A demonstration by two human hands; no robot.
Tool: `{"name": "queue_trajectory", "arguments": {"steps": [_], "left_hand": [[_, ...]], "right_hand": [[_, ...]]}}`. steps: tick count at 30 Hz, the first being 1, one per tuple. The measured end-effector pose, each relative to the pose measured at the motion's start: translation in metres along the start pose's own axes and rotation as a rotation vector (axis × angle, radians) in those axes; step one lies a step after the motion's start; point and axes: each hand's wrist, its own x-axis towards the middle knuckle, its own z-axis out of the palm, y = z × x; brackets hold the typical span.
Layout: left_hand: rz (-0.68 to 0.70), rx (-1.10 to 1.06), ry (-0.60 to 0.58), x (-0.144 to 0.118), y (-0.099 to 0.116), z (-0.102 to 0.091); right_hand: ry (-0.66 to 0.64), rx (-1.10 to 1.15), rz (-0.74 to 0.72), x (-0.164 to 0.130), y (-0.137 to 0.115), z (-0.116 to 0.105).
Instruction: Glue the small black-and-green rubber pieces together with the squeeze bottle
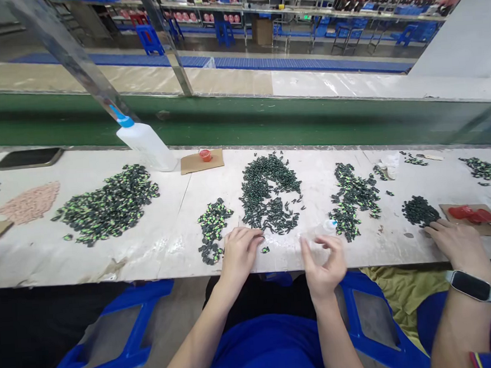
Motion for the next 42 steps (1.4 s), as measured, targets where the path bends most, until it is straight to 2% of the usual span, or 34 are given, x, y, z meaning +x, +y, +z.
{"name": "queue_trajectory", "arguments": {"steps": [3, 5, 8, 11, 16, 20, 28, 31, 37, 42], "left_hand": [[-0.081, -0.259, -0.008, -0.003, 0.013, -0.004], [-0.148, -0.389, -0.002, -0.005, 0.022, -0.004], [-0.194, -0.506, -0.008, -0.008, 0.029, -0.005], [-0.18, -0.515, -0.052, -0.01, 0.025, -0.005], [0.018, -0.091, -0.035, -0.02, 0.004, -0.001], [0.086, 0.049, 0.013, -0.028, -0.005, 0.006], [0.036, -0.026, -0.026, -0.022, -0.004, 0.001], [0.029, -0.001, -0.008, -0.02, -0.002, -0.002], [0.062, 0.009, -0.001, -0.02, 0.001, -0.003], [0.091, 0.001, -0.027, -0.021, 0.0, -0.002]], "right_hand": [[-0.382, 0.175, 0.186, -0.007, -0.012, 0.011], [-0.477, 0.297, 0.384, -0.01, -0.018, 0.019], [-0.451, 0.491, 0.626, -0.013, -0.022, 0.027], [-0.412, 0.588, 0.777, -0.011, -0.021, 0.026], [-0.348, 0.53, 0.946, -0.004, -0.018, 0.022], [-0.342, 0.482, 0.95, -0.003, -0.018, 0.02], [-0.451, 0.515, 0.92, -0.007, -0.016, 0.021], [-0.533, 0.505, 0.847, -0.01, -0.014, 0.021], [-0.703, 0.427, 0.549, -0.013, -0.011, 0.02], [-0.701, 0.39, 0.566, -0.013, -0.012, 0.022]]}}
